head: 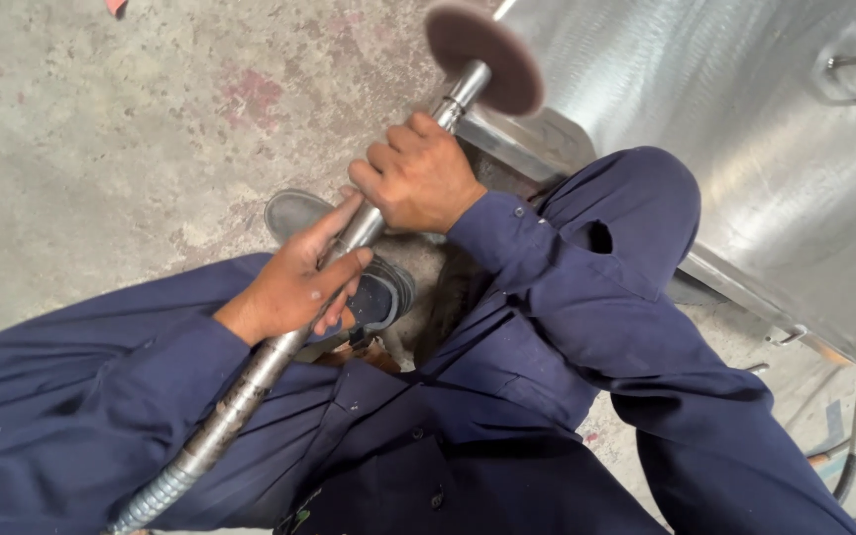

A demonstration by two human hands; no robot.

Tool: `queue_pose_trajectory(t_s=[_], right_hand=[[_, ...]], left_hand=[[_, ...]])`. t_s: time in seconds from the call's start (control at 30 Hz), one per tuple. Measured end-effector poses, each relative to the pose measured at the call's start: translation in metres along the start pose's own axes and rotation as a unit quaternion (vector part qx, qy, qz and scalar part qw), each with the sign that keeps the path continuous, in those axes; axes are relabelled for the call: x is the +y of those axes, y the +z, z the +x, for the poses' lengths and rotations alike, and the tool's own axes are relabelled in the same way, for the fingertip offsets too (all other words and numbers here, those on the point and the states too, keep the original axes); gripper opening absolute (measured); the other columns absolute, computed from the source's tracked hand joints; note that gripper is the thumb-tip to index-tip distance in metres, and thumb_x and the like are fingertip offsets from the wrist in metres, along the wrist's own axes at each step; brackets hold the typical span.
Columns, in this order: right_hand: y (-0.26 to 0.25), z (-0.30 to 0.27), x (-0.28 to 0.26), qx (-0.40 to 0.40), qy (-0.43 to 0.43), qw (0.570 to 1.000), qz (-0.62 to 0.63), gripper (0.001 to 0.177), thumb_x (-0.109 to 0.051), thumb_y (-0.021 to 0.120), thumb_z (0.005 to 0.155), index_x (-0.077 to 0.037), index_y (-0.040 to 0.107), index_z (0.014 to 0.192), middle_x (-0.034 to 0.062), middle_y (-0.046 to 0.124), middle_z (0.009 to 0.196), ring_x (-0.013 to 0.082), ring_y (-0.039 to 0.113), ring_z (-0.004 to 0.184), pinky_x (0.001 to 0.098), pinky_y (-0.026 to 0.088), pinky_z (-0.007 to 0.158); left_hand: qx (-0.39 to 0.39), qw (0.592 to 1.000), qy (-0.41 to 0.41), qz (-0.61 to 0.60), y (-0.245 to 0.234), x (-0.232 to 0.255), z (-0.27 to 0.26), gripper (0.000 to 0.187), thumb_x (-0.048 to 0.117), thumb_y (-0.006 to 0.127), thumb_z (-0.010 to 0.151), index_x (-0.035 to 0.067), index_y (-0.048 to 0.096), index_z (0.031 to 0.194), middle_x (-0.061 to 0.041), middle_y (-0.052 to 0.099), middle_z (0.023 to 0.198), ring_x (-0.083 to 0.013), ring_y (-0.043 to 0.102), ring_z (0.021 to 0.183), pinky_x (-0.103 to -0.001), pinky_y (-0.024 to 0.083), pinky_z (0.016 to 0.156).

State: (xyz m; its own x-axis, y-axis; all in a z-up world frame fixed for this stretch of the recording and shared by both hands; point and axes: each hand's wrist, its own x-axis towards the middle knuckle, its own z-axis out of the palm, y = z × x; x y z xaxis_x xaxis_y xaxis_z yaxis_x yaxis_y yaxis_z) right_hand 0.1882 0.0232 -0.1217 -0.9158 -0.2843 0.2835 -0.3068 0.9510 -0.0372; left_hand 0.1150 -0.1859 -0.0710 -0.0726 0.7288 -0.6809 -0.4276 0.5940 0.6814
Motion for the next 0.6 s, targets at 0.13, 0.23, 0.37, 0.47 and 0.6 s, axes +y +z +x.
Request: queue_pose_trajectory(t_s=[0.13, 0.23, 0.37, 0.47, 0.6], right_hand=[[0.002, 0.005, 0.000, 0.040, 0.009, 0.999, 0.007, 0.029, -0.040, 0.073, 0.091, -0.017, 0.061, 0.079, 0.0007, 0.060, 0.067, 0.0184, 0.057, 0.063, 0.0367, 0.045, 0.070], [0.009, 0.007, 0.000, 0.034, 0.010, 0.999, 0.011, 0.026, -0.038, 0.073, 0.088, -0.017, 0.061, 0.079, -0.0006, 0.061, 0.067, 0.0183, 0.060, 0.065, 0.0368, 0.044, 0.069], [0.016, 0.009, 0.002, 0.024, 0.004, 0.999, 0.023, 0.030, -0.042, 0.074, 0.087, -0.015, 0.063, 0.078, 0.0023, 0.063, 0.066, 0.0186, 0.062, 0.063, 0.0378, 0.047, 0.068], [0.019, 0.010, 0.002, 0.019, 0.004, 0.999, 0.041, 0.031, -0.043, 0.074, 0.087, -0.015, 0.064, 0.079, 0.0034, 0.065, 0.066, 0.0191, 0.063, 0.064, 0.0388, 0.049, 0.068], [0.017, 0.007, 0.001, 0.009, 0.001, 0.999, 0.048, 0.030, -0.042, 0.073, 0.088, -0.015, 0.065, 0.082, 0.0034, 0.067, 0.069, 0.0197, 0.065, 0.066, 0.0387, 0.048, 0.069]], left_hand=[[0.009, 1.000, 0.007, 0.012, -0.002, -0.007, 0.001, 0.077, 0.015, 0.056, 0.097, 0.022, 0.017, 0.164, -0.004, 0.056, 0.065, -0.0113, 0.053, 0.039, -0.028, 0.049, 0.035], [0.020, 1.000, 0.023, 0.000, -0.005, -0.009, 0.001, 0.077, 0.016, 0.054, 0.098, 0.018, 0.013, 0.164, -0.004, 0.057, 0.065, -0.0106, 0.054, 0.040, -0.027, 0.048, 0.034], [0.028, 0.999, 0.033, 0.002, -0.002, -0.007, 0.003, 0.077, 0.017, 0.054, 0.099, 0.016, 0.013, 0.165, -0.005, 0.056, 0.064, -0.0104, 0.054, 0.041, -0.026, 0.048, 0.035], [0.036, 0.999, 0.031, 0.005, -0.002, -0.007, 0.002, 0.078, 0.017, 0.053, 0.099, 0.017, 0.012, 0.165, -0.005, 0.056, 0.063, -0.0104, 0.053, 0.040, -0.026, 0.047, 0.034], [0.036, 0.998, 0.051, 0.010, -0.001, -0.008, 0.001, 0.076, 0.016, 0.052, 0.100, 0.017, 0.013, 0.165, -0.006, 0.057, 0.063, -0.0104, 0.053, 0.040, -0.026, 0.048, 0.034]])
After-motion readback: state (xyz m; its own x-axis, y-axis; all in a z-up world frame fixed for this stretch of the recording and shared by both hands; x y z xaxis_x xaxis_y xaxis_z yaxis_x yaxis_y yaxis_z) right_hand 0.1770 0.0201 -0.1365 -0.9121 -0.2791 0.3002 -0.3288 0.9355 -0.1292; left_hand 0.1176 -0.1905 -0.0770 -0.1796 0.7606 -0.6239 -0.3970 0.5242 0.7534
